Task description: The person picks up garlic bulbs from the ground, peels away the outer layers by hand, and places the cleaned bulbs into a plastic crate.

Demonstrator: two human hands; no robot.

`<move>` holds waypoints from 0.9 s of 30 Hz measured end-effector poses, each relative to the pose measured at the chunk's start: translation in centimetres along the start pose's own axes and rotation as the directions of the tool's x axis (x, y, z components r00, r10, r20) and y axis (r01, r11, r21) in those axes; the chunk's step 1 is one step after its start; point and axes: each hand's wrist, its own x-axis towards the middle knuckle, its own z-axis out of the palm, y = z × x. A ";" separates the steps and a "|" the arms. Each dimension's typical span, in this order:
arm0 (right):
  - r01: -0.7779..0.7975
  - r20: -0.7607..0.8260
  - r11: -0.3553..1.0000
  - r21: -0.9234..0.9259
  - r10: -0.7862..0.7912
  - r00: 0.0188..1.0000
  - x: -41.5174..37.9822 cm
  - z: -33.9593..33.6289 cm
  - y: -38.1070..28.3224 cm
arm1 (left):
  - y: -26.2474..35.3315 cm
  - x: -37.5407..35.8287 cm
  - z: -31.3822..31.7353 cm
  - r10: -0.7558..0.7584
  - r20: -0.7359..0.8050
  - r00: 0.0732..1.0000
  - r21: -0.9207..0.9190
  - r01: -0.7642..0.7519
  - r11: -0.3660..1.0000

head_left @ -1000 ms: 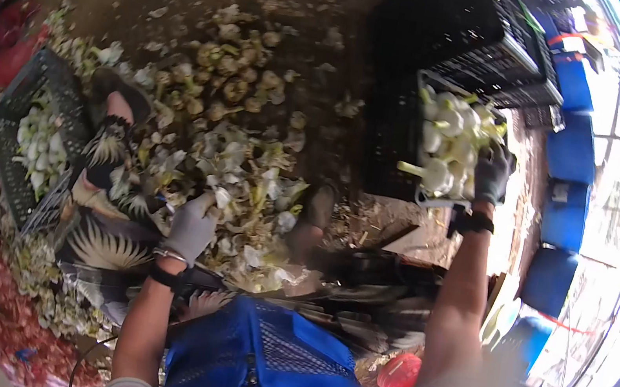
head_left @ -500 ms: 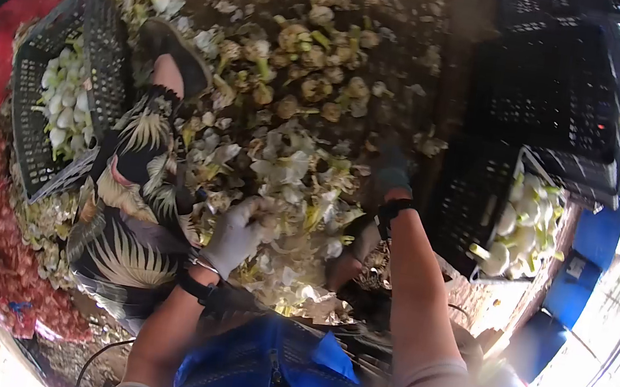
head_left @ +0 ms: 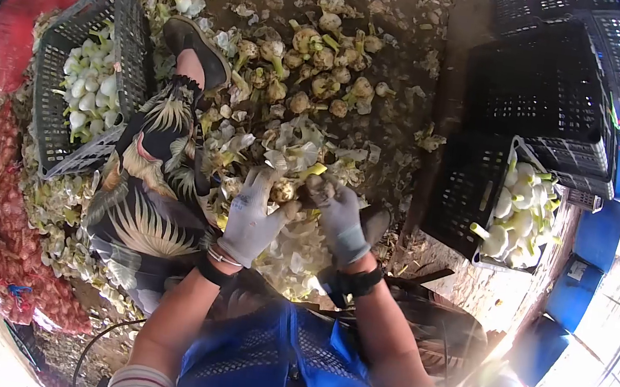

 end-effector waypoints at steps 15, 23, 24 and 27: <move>0.012 0.069 1.000 -0.017 -0.010 0.998 -5.5 2.3 -4.2 | 2.3 -2.0 -2.5 0.101 0.047 0.994 -0.047 -0.098 0.994; 0.352 0.277 0.874 -0.334 -0.266 0.923 -4.8 0.7 -3.7 | 3.5 -2.6 -5.4 -0.353 0.418 0.837 -0.676 0.546 0.494; 0.524 0.334 0.695 -0.493 -0.405 0.851 -4.7 1.0 -4.1 | 3.2 -2.7 -5.4 -0.301 0.425 0.854 -0.570 0.510 0.644; 0.597 0.365 0.552 -0.582 -0.479 0.798 -5.1 2.0 -4.3 | 3.7 -2.8 -5.7 -0.314 0.802 0.509 -0.556 0.828 -0.078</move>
